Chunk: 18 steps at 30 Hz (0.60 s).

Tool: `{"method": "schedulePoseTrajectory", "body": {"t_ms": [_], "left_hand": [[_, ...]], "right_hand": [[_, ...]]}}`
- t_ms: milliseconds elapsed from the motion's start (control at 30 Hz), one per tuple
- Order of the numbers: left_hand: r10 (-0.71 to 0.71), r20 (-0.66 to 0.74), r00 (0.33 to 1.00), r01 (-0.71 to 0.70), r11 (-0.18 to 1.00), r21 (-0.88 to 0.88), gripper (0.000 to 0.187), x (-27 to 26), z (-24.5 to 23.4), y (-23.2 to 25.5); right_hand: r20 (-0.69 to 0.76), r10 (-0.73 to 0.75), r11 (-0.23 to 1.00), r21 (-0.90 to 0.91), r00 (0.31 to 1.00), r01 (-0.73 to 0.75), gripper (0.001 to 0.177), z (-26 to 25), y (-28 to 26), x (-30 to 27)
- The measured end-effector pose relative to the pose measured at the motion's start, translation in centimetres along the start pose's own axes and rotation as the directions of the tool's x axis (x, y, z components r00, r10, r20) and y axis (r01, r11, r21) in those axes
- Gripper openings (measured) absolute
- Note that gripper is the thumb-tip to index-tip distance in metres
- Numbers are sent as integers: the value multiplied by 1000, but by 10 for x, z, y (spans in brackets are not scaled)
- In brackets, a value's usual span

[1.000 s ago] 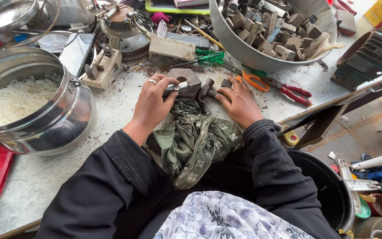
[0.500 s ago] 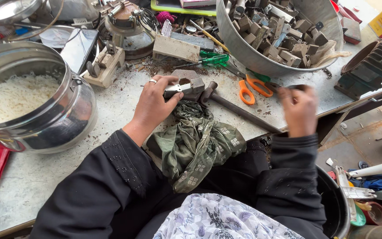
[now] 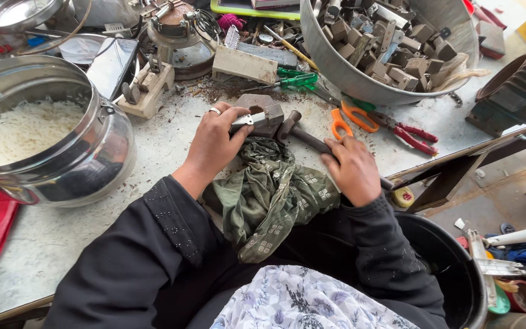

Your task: The person sits on the floor and repeatedly hammers a small metal piece placed on an anvil. They use a hammer in their right hand and hold the metal piece with their left hand, occasionally adjusting its position. A second person is visible in the background eating from a plate.

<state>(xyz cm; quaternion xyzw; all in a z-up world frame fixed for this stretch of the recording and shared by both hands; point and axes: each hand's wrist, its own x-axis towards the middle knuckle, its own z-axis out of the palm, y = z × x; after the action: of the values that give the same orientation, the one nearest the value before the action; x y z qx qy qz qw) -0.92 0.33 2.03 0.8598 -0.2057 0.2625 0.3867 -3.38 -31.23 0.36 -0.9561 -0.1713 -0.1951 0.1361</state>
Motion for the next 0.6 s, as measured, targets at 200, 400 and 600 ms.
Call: {"method": "schedulePoseTrajectory", "body": {"t_ms": [200,400,600], "left_hand": [[-20,-19,1000,19,1000,-14,26,1,-2,0],[34,-9,999,-34,999,-29,28,0,3,-8],[30,31,999,-29,999,-15,26,0,8,-11]], "right_hand": [[-139,-9,997,75,990,19,31,-1,-4,-10],[-19,293,772,595,956,-224,37,-4,13,-28],[17,173,744,653,985,-142,56,-18,-7,-29]]}}
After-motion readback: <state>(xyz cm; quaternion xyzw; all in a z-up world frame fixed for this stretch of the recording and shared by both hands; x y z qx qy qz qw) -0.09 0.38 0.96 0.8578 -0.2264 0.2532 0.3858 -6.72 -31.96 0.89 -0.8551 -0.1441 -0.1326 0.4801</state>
